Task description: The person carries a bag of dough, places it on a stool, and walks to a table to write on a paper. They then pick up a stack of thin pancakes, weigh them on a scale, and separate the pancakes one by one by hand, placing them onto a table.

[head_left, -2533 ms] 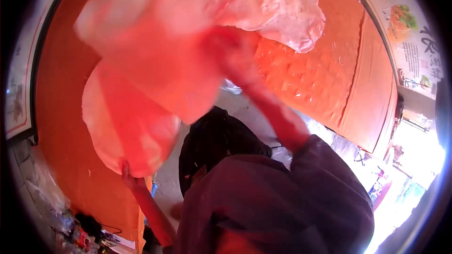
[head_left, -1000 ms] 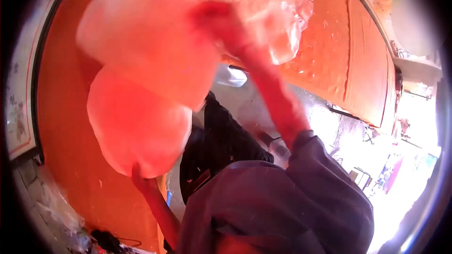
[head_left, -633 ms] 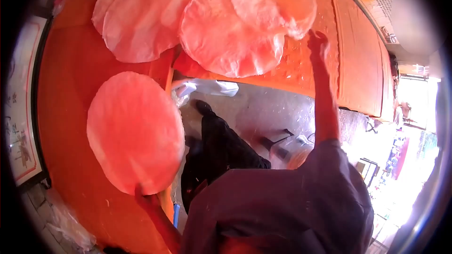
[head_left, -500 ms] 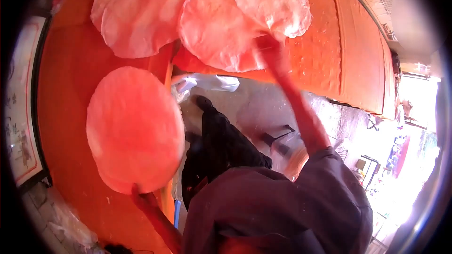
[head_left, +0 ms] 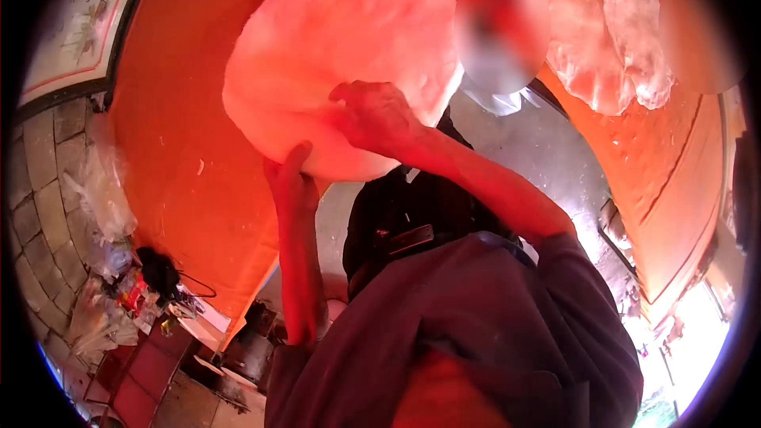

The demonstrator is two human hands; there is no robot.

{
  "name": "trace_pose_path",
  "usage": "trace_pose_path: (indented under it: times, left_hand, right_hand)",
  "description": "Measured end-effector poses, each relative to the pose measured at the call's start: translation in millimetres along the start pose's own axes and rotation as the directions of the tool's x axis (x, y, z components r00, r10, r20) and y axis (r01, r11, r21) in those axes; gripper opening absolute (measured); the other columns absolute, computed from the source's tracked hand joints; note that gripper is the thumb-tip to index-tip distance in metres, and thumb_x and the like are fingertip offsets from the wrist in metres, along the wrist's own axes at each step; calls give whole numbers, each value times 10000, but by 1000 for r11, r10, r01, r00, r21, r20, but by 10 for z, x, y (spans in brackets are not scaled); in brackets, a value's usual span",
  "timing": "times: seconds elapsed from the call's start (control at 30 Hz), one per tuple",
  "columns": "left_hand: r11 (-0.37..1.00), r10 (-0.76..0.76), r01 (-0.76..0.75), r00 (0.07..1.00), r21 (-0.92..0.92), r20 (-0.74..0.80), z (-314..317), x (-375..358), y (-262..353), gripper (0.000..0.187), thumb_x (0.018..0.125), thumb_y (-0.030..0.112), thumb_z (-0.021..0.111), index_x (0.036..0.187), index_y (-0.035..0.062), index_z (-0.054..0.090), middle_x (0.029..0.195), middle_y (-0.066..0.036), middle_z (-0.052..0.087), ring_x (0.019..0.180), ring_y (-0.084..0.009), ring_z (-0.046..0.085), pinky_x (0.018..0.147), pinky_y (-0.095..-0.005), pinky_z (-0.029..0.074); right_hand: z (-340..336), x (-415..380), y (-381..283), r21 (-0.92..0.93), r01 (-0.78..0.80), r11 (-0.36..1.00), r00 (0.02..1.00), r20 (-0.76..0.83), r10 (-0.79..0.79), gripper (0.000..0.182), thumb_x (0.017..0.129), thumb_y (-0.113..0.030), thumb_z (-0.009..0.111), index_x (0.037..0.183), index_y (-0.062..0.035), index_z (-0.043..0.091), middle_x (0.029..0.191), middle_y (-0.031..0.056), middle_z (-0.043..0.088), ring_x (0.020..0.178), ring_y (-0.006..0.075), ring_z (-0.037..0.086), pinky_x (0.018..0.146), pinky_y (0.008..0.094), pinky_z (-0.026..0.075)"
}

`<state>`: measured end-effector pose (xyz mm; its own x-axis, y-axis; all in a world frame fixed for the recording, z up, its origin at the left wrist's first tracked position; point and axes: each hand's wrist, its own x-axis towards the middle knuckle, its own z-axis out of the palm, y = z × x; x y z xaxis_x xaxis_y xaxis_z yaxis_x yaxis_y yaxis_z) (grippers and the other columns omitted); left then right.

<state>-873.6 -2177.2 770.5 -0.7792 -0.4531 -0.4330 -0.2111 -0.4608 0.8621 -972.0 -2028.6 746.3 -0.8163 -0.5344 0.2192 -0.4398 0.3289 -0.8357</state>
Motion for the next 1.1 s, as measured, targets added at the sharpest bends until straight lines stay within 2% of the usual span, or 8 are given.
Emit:
trace_pose_path:
  times: [0.07,0.13,0.3,0.57,0.77,0.87,0.97,1.1]
  left_hand:
    - [1000,-32,32,1000,-1,0,-105,24,-70,474,841,69,632,1281,-16,479,1207,-122,564,1103,-245,560,914,-361,480]
    - [996,-86,86,996,-13,17,-194,67,-159,477,846,80,629,1286,-17,473,1214,-123,558,1110,-245,555,918,-362,476]
    - [975,-209,212,977,-66,49,-429,131,-314,486,858,107,620,1298,-20,458,1233,-126,544,1126,-246,543,928,-366,467]
    - [942,-312,315,949,-114,44,-553,158,-440,505,877,150,608,1317,-24,433,1263,-131,522,1152,-247,522,945,-373,451]
    - [937,-326,327,945,-121,31,-632,103,-380,521,891,183,598,1331,-28,415,1286,-135,505,1172,-248,507,958,-378,439]
    - [946,-303,306,952,-107,39,-696,90,-262,530,898,199,593,1339,-29,406,1297,-136,497,1182,-249,500,964,-380,434]
    - [959,-265,270,962,-90,64,-695,111,-162,539,906,215,588,1346,-31,397,1309,-138,488,1191,-249,492,971,-383,428]
    - [969,-224,235,967,-80,122,-595,164,-98,553,915,237,582,1355,-33,385,1324,-141,477,1204,-250,482,979,-386,420]
  right_hand:
    - [310,-52,53,-206,33,978,998,64,-20,104,730,-182,594,712,-89,637,688,131,629,689,308,641,566,454,503]
    - [87,33,75,-32,138,990,990,-34,-139,140,710,-159,671,680,-97,550,660,102,569,650,317,595,549,443,470]
    - [-1185,434,595,276,-150,949,928,-293,232,186,710,-219,675,757,-80,561,735,120,580,711,324,596,605,438,472]
    - [-5011,-141,1593,439,-135,889,508,-740,442,329,710,-316,681,880,-53,580,854,150,599,809,334,598,696,430,474]
    - [-5118,-1095,2284,318,-498,806,196,-865,463,451,710,-388,686,972,-33,594,943,173,612,883,341,599,763,424,476]
    - [-3755,-980,2179,206,-478,854,512,-725,461,513,711,-424,688,1018,-23,601,987,184,619,920,345,600,797,421,477]
    - [-1800,-409,1149,414,-356,838,881,-149,448,576,711,-460,690,1064,-13,608,1032,195,626,956,349,601,831,418,477]
    - [-314,60,-1,234,-86,968,961,276,19,661,711,-509,693,1125,1,618,1091,210,635,1005,354,602,876,414,479]
